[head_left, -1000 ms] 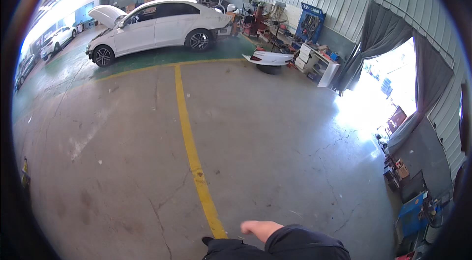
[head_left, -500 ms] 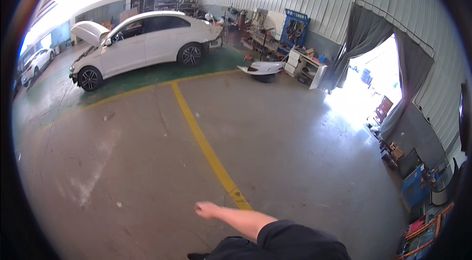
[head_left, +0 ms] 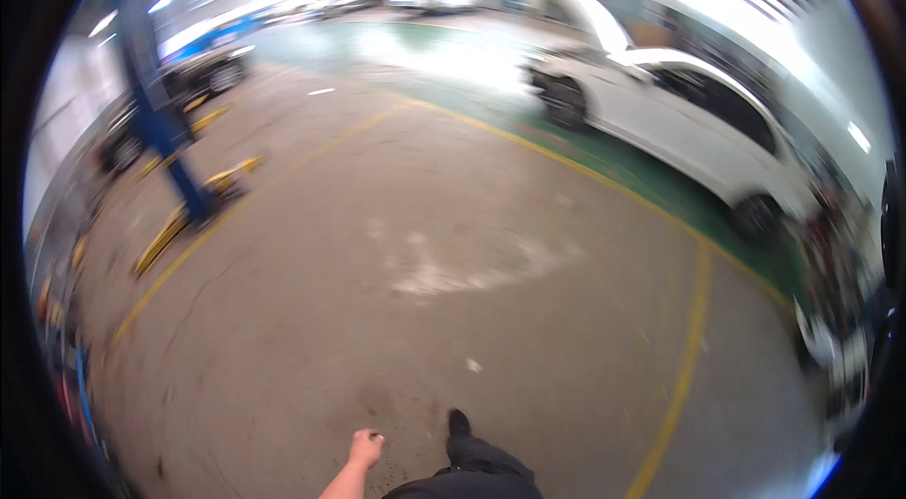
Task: The person mounts a tire onto a rim using a tire changer machine. They position the tire, operate the machine's arm to seat the bead, and then walk to a tool cart to select a socket and ratchet.
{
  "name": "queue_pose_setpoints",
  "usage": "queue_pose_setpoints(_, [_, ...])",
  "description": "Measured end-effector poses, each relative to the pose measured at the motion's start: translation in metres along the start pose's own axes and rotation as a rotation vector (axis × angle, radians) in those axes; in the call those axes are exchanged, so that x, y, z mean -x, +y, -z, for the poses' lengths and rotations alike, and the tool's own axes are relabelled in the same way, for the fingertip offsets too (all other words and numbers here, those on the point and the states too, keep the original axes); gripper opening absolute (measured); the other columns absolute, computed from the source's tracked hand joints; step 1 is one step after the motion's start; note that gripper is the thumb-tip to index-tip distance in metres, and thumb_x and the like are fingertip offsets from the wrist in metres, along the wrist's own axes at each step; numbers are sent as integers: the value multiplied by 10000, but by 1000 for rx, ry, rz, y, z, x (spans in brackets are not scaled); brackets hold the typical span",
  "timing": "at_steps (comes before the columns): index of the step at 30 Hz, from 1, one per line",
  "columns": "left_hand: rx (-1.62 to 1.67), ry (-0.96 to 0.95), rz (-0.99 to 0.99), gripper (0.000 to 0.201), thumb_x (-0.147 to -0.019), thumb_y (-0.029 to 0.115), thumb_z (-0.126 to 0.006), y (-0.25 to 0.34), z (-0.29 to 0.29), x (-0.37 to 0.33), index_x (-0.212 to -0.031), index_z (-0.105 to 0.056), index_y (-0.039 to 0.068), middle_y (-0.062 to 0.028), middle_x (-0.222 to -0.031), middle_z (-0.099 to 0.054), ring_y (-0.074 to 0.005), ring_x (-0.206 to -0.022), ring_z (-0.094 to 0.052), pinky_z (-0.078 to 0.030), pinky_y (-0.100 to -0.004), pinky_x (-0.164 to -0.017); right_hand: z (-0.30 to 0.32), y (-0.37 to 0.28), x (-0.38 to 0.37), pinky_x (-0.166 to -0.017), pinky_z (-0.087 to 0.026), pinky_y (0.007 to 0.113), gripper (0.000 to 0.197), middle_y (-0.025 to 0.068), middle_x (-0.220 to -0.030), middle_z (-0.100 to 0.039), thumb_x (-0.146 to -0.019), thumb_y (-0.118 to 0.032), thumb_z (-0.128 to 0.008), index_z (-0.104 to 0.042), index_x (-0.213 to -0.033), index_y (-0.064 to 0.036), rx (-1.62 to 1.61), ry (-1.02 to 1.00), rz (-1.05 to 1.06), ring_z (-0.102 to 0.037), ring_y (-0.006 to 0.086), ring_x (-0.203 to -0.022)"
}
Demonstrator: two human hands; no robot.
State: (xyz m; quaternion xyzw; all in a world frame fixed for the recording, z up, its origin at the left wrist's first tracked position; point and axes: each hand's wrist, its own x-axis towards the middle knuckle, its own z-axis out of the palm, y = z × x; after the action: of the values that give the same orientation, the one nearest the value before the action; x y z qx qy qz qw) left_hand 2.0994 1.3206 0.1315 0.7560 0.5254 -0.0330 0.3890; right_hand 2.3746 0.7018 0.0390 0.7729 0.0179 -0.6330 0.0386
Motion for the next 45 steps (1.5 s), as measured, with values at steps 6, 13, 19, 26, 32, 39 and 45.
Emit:
queue_pose_setpoints(6, [-220, -321, 337, 596, -1102, 426, -647, -123, 73, -59, -1569, -635, 56, -253, -1582, -629, -463, -1501, -590, -474, -550, -1280, 302, -397, -12, -1064, -610, 514, 420, 222, -1292, -833, -1050, -362, -721, -843, -1288, -37, 568, 321, 182, -778, 389, -1258])
queue_pose_setpoints(13, [166, -389, 906, 665, -1129, 443, -647, -158, 170, -168, -1655, -557, 47, -269, -1754, -493, -443, -1609, -496, -424, -553, -1333, 672, -914, 131, -1040, -616, 497, 422, 224, -1287, -822, -1026, -319, -744, -793, -1319, -19, -91, 1062, 809, -801, 394, -1153])
queue_pose_setpoints(19, [173, -377, 839, 625, -1094, 485, -669, -135, 261, -409, -1551, -674, 58, -258, -1743, -516, -417, -1609, -504, -422, -526, -1335, 643, -1176, 174, -1041, -615, 465, 399, 204, -1244, -818, -1031, -290, -768, -781, -1340, -39, -46, 772, 1127, -798, 337, -1111])
queue_pose_setpoints(26, [222, 190, 462, 544, -1069, 435, -722, -6, 520, -793, -1473, -740, 71, -217, -1657, -582, -408, -1523, -579, -471, -492, -1287, 541, -1207, -27, -799, -658, 464, 379, 88, -962, -831, -1030, -332, -766, -821, -1260, -36, -29, 329, 449, -800, 274, -850])
queue_pose_setpoints(32, [249, 477, 219, 435, -1072, 336, -760, 28, 669, -1059, -1372, -749, 21, -260, -1603, -609, -420, -1538, -559, -458, -489, -1293, 593, -1275, -120, -746, -626, 453, 279, 160, -933, -824, -947, -328, -798, -850, -992, -58, 120, -47, -39, -791, 313, -796])
queue_pose_setpoints(39, [466, -43, 879, 443, -1112, 369, -692, 18, 682, -1170, -1363, -786, 16, -210, -1359, -787, -381, -1226, -773, -597, -503, -1098, 818, -1687, -110, -875, -638, 508, 397, 197, -1102, -854, -925, -403, -764, -865, -1104, -63, 816, 292, 275, -820, 394, -1001])
queue_pose_setpoints(45, [130, -464, 757, 469, -1105, 427, -643, -1, 708, -1267, -1425, -790, 118, -182, -1384, -807, -367, -1326, -753, -576, -500, -1116, 969, -2182, 16, -809, -629, 366, 346, 101, -1103, -849, -1103, -236, -726, -766, -1352, 0, -142, 367, 1013, -793, 178, -942])
